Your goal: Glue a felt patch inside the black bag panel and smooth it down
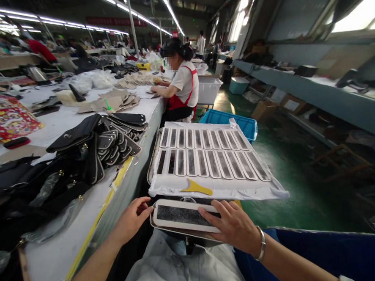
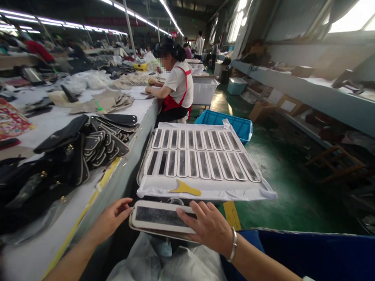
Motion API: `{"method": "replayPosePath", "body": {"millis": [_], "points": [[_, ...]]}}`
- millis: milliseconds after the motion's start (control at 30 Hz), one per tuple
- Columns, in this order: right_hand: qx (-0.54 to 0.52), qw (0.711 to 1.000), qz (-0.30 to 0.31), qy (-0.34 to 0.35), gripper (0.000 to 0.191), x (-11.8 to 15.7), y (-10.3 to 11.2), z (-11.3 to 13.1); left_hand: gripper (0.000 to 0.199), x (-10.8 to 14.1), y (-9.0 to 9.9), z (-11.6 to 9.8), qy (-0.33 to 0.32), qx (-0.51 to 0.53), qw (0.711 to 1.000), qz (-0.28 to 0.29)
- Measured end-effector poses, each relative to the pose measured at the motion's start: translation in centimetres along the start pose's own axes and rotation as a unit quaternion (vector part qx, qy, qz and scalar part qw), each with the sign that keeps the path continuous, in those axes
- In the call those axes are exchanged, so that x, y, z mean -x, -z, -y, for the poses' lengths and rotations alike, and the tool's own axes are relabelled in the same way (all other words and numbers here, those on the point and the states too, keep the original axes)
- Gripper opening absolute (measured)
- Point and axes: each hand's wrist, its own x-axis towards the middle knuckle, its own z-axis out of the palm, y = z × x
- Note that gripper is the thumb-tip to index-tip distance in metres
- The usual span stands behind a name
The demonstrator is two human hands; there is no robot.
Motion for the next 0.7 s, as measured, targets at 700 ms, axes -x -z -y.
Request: {"method": "replayPosePath", "body": {"millis": [700], "points": [[0.056,0.993,0.102,-0.020,0.075,0.0,-0.1,2.8,0.038,0.7,-1.0,-1.6,-0.132,-0.259,0.956,0.041]]}}
